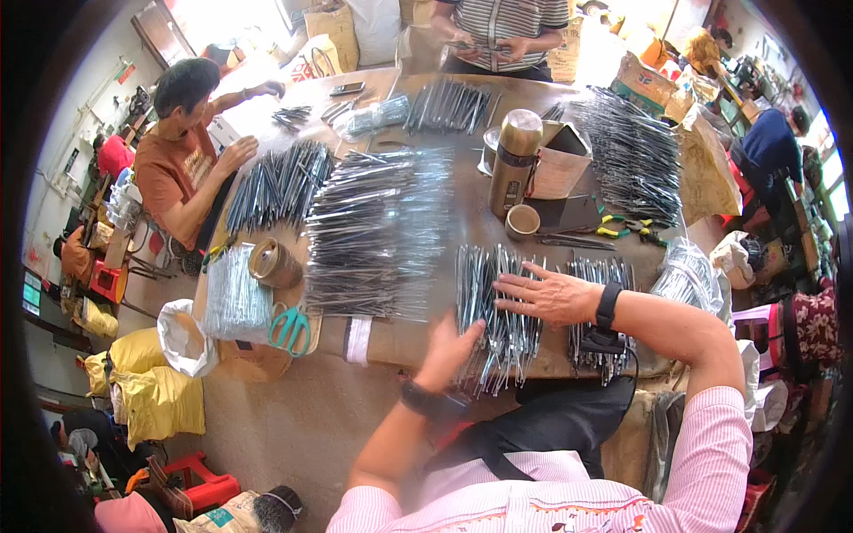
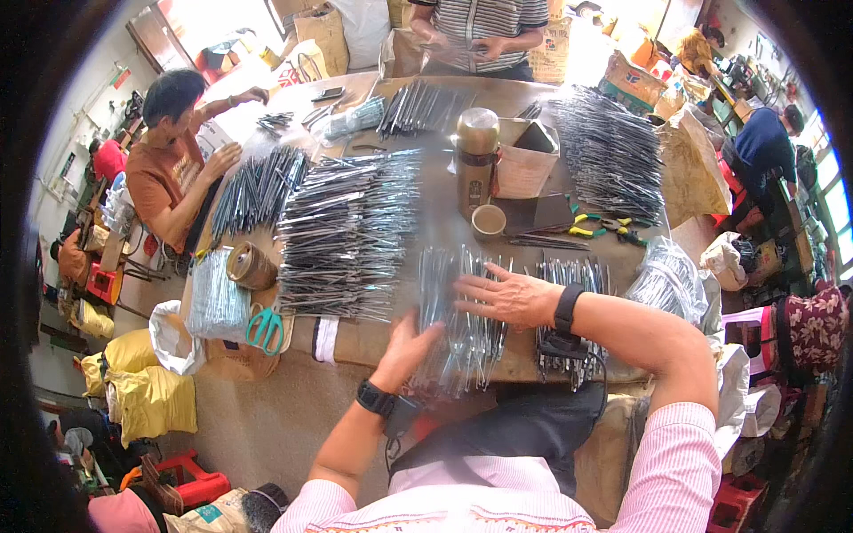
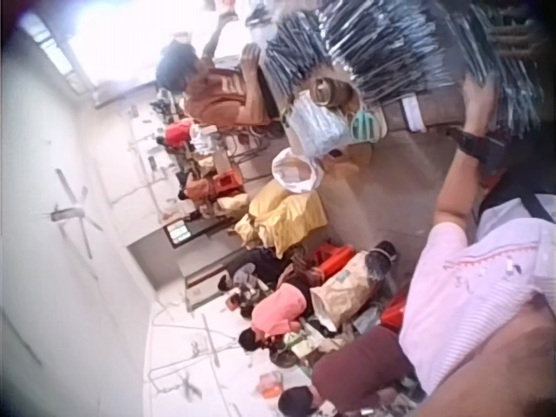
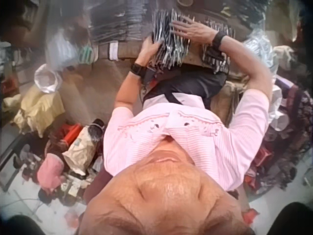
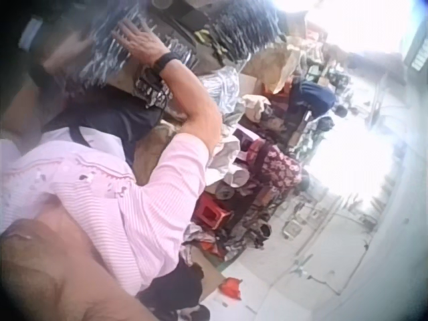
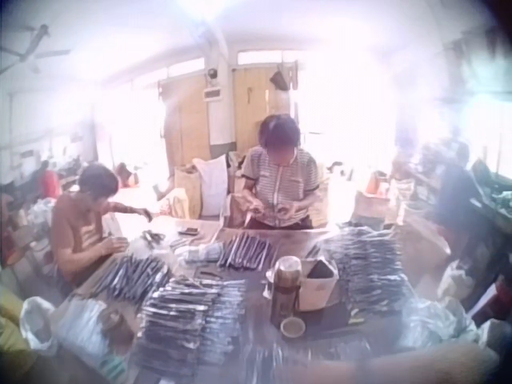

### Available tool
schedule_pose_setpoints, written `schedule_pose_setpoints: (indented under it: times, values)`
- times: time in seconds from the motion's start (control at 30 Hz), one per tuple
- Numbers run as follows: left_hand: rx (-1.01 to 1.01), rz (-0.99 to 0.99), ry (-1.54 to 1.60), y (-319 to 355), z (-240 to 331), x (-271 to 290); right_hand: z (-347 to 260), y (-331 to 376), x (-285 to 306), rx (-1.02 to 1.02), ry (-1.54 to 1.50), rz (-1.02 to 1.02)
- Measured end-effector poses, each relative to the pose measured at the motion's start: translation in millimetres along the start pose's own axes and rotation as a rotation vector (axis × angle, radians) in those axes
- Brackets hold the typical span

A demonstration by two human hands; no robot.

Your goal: The person uses pliers to cut thin metal rods one by one, placing the cut pieces into a growing pile on the table. The person then gathers the cut rods into a bundle and aligns them before setting them down.

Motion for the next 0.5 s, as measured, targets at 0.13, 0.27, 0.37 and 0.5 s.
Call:
schedule_pose_setpoints:
  times: [0.13, 0.27, 0.37, 0.5]
  values:
    - [0.096, -0.039, 0.147, -3, -21, -13, 2, -19, -10, 0.087, 0.133, -0.025]
    - [-0.073, 0.016, -0.146, -1, -13, -11, 5, -31, -3, 0.148, 0.023, -0.048]
    - [-0.025, 0.003, -0.147, -2, -24, -18, 1, -51, 5, 0.198, 0.083, 0.071]
    - [0.001, -0.001, -0.143, -7, -45, -25, 1, -59, -13, 0.266, 0.012, -0.058]
Point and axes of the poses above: each hand's wrist, its own y-axis away from the middle knuckle, its own x-axis out of the back of the hand, z = x × y, the point moved 9 cm from there along -y, towards the middle knuckle, and after that the axes turned 5 degrees about y, right-handed, at the moved point
